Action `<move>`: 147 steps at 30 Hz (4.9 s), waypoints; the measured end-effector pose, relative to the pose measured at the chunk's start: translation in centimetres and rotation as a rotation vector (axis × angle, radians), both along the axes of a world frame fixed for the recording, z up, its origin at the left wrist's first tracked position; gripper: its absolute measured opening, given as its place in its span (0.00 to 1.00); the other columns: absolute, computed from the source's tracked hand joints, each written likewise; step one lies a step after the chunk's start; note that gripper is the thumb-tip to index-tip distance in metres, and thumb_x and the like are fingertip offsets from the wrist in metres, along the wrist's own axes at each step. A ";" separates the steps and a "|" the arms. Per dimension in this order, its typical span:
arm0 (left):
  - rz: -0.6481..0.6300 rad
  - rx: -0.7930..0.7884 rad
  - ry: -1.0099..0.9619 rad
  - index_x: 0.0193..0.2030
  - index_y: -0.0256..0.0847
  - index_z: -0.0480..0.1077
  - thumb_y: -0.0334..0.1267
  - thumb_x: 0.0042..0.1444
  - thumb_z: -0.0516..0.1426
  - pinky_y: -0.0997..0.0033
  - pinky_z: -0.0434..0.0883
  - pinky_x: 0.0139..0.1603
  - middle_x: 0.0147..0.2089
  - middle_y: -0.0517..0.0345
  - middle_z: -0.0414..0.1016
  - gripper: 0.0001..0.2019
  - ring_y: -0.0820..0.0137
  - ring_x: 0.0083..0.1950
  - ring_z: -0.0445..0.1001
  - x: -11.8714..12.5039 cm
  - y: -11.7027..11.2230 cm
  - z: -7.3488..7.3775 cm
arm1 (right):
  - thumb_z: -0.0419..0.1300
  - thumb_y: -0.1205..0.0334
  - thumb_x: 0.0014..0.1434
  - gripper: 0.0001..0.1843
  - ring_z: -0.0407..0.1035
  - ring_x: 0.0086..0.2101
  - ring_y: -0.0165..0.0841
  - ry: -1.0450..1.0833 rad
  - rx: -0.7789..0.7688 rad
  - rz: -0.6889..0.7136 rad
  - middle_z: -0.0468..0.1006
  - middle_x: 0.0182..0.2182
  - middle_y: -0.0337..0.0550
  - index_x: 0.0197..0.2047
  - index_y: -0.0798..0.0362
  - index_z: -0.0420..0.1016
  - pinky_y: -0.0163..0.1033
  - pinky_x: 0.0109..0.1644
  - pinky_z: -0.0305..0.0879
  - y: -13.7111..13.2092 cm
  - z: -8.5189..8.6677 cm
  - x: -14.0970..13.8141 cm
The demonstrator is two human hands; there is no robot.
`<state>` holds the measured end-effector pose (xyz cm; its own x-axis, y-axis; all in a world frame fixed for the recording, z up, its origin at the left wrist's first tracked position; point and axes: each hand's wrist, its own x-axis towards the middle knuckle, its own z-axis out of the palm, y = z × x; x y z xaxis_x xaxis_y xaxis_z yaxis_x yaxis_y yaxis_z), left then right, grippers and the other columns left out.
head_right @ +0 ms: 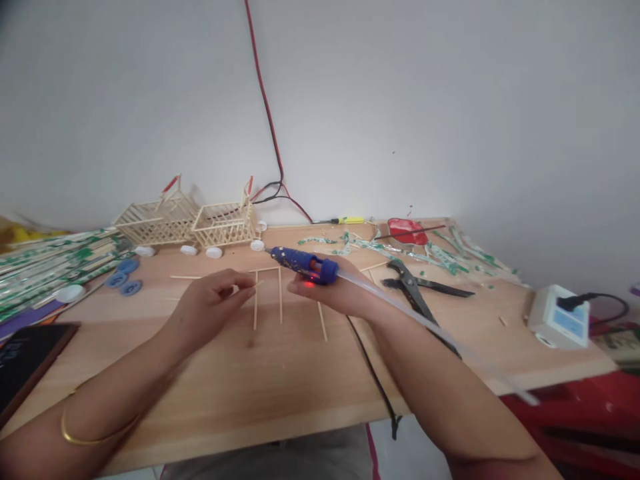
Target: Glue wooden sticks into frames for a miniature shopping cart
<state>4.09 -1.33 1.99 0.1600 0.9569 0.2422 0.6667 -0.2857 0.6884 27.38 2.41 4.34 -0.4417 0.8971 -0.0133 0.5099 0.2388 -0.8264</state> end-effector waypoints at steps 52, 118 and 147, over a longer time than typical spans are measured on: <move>-0.014 0.307 0.001 0.34 0.39 0.71 0.32 0.57 0.54 0.73 0.67 0.38 0.34 0.56 0.70 0.05 0.72 0.37 0.69 -1.5 -0.3 -1.3 | 0.63 0.49 0.50 0.18 0.71 0.35 0.36 -0.098 -0.122 0.088 0.79 0.37 0.40 0.43 0.47 0.77 0.39 0.37 0.69 -0.2 -0.5 0.3; -0.029 -0.696 -1.329 0.25 0.33 0.66 0.33 0.49 0.63 0.82 0.52 0.20 0.23 0.66 0.57 0.10 0.84 0.21 0.50 -1.6 0.0 -0.4 | 0.60 0.53 0.51 0.16 0.52 0.20 0.23 -0.056 -0.056 0.237 0.61 0.18 0.34 0.22 0.54 0.64 0.30 0.22 0.50 -1.8 -0.2 -1.9; 0.010 -0.709 -1.305 0.24 0.33 0.66 0.35 0.46 0.64 0.81 0.50 0.20 0.22 0.66 0.59 0.11 0.85 0.20 0.49 -1.6 0.0 -0.5 | 0.59 0.53 0.52 0.13 0.59 0.21 0.26 -0.115 -0.067 0.192 0.67 0.20 0.35 0.25 0.53 0.68 0.31 0.22 0.54 -1.8 -0.4 -2.0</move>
<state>2.48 -1.28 1.48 0.1948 0.9340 -0.2997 -0.5167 0.3574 0.7780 25.42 0.63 3.97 -0.5962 0.7922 -0.1303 0.5525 0.2871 -0.7825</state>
